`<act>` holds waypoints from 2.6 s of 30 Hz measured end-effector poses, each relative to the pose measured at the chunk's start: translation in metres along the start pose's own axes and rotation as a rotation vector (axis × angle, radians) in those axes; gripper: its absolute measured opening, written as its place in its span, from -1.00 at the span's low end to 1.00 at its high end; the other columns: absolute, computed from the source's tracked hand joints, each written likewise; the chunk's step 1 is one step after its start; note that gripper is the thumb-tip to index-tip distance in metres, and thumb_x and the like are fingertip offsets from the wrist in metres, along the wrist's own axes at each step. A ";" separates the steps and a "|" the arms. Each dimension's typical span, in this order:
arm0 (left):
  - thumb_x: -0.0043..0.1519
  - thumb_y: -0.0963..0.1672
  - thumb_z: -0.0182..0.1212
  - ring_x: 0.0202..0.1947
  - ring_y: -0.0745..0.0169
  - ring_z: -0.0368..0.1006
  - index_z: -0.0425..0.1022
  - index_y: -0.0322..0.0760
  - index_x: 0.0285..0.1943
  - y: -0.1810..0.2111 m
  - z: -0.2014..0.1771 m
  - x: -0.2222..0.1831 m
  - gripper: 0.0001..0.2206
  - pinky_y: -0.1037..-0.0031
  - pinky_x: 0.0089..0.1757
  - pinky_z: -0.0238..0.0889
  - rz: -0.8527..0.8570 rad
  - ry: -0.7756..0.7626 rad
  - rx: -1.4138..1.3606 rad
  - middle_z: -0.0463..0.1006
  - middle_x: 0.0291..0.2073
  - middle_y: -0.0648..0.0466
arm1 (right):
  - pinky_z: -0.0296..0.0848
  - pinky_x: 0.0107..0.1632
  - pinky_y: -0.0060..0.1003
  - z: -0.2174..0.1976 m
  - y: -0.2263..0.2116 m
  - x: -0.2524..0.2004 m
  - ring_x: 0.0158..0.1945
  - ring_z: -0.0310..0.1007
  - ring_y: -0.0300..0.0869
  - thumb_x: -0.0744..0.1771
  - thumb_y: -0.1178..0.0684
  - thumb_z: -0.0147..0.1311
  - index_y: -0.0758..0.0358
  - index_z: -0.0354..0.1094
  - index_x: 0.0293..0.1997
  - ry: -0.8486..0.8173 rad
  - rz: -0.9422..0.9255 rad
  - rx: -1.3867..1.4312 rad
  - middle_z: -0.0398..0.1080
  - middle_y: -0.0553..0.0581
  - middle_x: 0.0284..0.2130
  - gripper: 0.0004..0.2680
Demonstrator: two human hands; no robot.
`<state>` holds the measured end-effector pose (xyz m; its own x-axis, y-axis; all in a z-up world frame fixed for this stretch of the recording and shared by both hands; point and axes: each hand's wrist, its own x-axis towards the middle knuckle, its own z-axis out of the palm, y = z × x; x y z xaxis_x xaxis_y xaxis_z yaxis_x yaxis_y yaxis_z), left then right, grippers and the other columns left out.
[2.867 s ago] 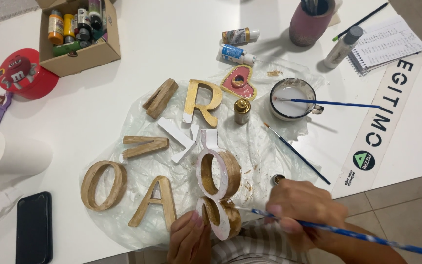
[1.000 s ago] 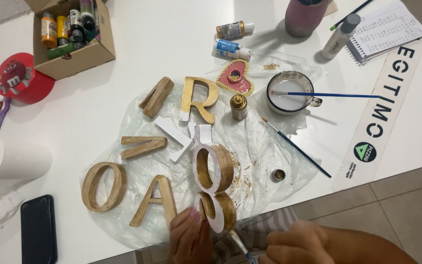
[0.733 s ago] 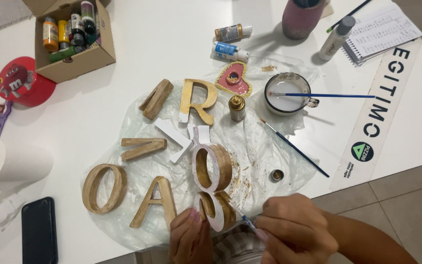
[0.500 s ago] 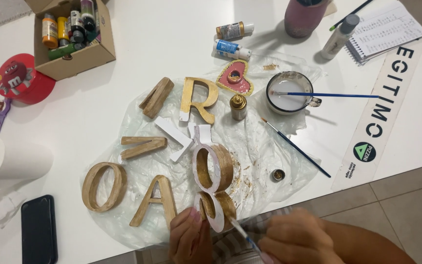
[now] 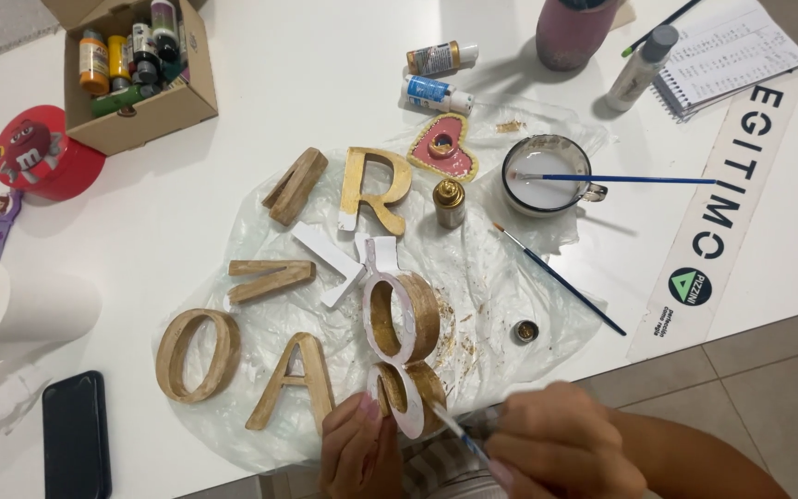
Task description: Painting wooden letters with gold and white paint using a brush.
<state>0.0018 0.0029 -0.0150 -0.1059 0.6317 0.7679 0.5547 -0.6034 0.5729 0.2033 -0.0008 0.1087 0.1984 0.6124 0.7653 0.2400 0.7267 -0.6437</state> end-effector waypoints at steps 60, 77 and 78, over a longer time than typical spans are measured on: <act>0.17 -0.26 0.63 -0.21 0.24 0.66 0.63 -0.28 0.18 0.059 -0.024 0.086 -0.60 0.60 -0.18 0.68 0.184 -0.065 0.136 0.63 -0.11 0.11 | 0.30 -0.74 -0.52 -0.024 0.034 0.049 -0.75 0.36 -0.35 0.51 0.02 -0.07 0.19 0.15 -0.12 0.089 -0.378 0.019 0.28 0.00 -0.64 -0.86; 0.14 -0.28 0.62 -0.15 0.20 0.69 0.64 -0.30 0.13 0.051 -0.026 0.079 -0.61 0.59 -0.13 0.70 0.156 -0.093 0.108 0.64 -0.08 0.09 | 0.48 -0.62 -0.39 -0.025 0.022 0.036 -0.65 0.42 -0.31 0.51 -0.02 -0.03 0.16 0.20 -0.21 -0.103 -0.482 0.025 0.42 -0.10 -0.63 -0.81; 0.14 -0.28 0.62 -0.15 0.20 0.69 0.64 -0.30 0.13 0.051 -0.025 0.079 -0.61 0.59 -0.13 0.70 0.156 -0.094 0.109 0.64 -0.08 0.09 | 0.48 -0.62 -0.39 -0.023 0.023 0.036 -0.65 0.42 -0.31 0.51 -0.02 -0.03 0.16 0.20 -0.21 -0.101 -0.481 0.025 0.42 -0.10 -0.63 -0.81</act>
<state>0.0009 0.0104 0.0819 0.0633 0.5803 0.8119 0.6450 -0.6446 0.4104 0.2382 0.0308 0.1214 -0.0231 0.2317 0.9725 0.2586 0.9411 -0.2180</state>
